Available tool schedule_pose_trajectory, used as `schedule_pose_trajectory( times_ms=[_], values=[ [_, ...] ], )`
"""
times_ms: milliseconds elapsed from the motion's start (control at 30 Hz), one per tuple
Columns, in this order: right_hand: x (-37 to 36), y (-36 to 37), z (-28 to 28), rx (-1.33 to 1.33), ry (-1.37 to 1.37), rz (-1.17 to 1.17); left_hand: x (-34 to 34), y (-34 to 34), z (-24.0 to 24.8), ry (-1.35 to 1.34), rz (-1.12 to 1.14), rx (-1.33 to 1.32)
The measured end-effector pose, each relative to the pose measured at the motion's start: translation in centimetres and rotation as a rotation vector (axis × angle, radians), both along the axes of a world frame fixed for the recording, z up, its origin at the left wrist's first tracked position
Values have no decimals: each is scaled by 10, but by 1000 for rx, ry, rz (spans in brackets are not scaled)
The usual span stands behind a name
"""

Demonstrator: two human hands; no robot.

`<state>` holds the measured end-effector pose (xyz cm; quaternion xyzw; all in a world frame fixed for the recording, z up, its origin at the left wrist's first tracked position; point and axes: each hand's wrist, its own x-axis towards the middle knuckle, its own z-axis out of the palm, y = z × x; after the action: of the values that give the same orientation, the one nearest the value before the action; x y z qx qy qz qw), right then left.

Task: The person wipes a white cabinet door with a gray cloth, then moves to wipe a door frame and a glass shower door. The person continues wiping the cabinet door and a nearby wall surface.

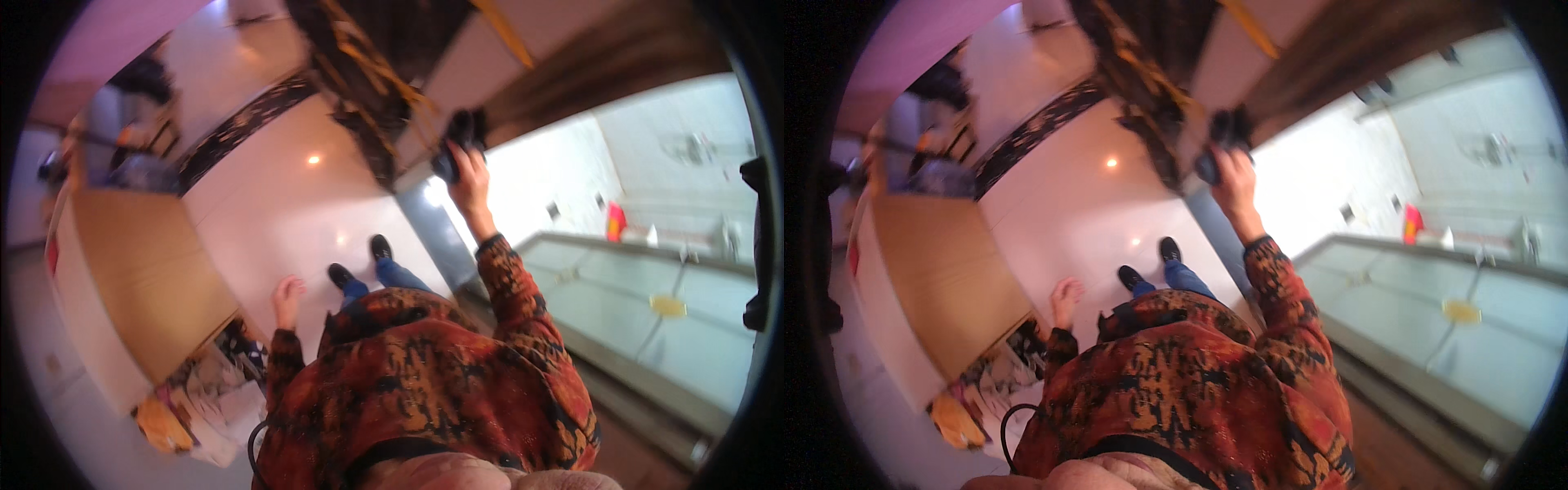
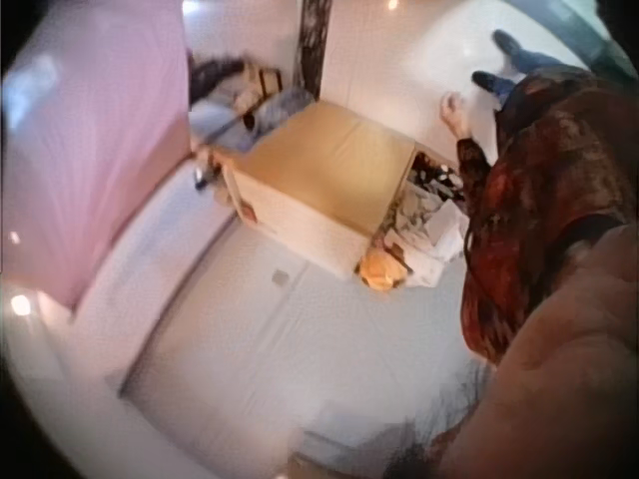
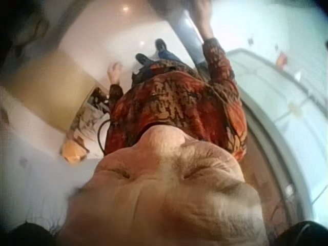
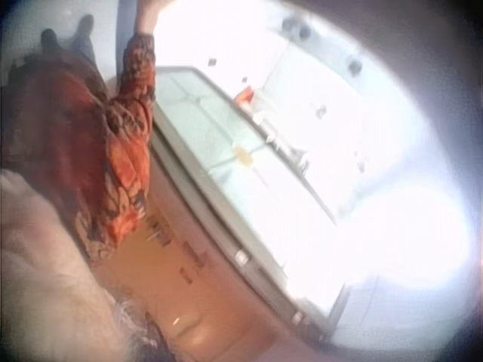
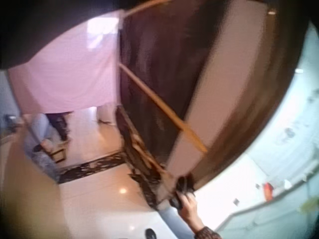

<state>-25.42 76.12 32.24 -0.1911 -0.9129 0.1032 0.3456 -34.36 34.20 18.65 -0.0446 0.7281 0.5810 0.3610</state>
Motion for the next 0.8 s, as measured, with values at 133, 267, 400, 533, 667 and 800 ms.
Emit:
schedule_pose_trajectory(
  times_ms=[133, 267, 400, 533, 667, 800],
  values=[
    [20, 6, -70, -497, -432, 42, 36, -12, -24, 1, -14, 20],
    [39, 4, -119, -1075, -504, 65, 61, -7, -27, 76, 175, 15],
    [41, -20, -153, -1316, -611, 39, 74, -7, -18, -106, 289, -5],
    [6, -44, -164, -1311, -725, 232, 76, -20, -13, -145, 399, -12],
    [-47, -75, -163, -1146, -773, 326, 40, -63, -3, 52, 583, -21],
    [-87, -113, -150, -1001, -853, 297, -30, -147, 45, 616, 735, -464]
  ],
)
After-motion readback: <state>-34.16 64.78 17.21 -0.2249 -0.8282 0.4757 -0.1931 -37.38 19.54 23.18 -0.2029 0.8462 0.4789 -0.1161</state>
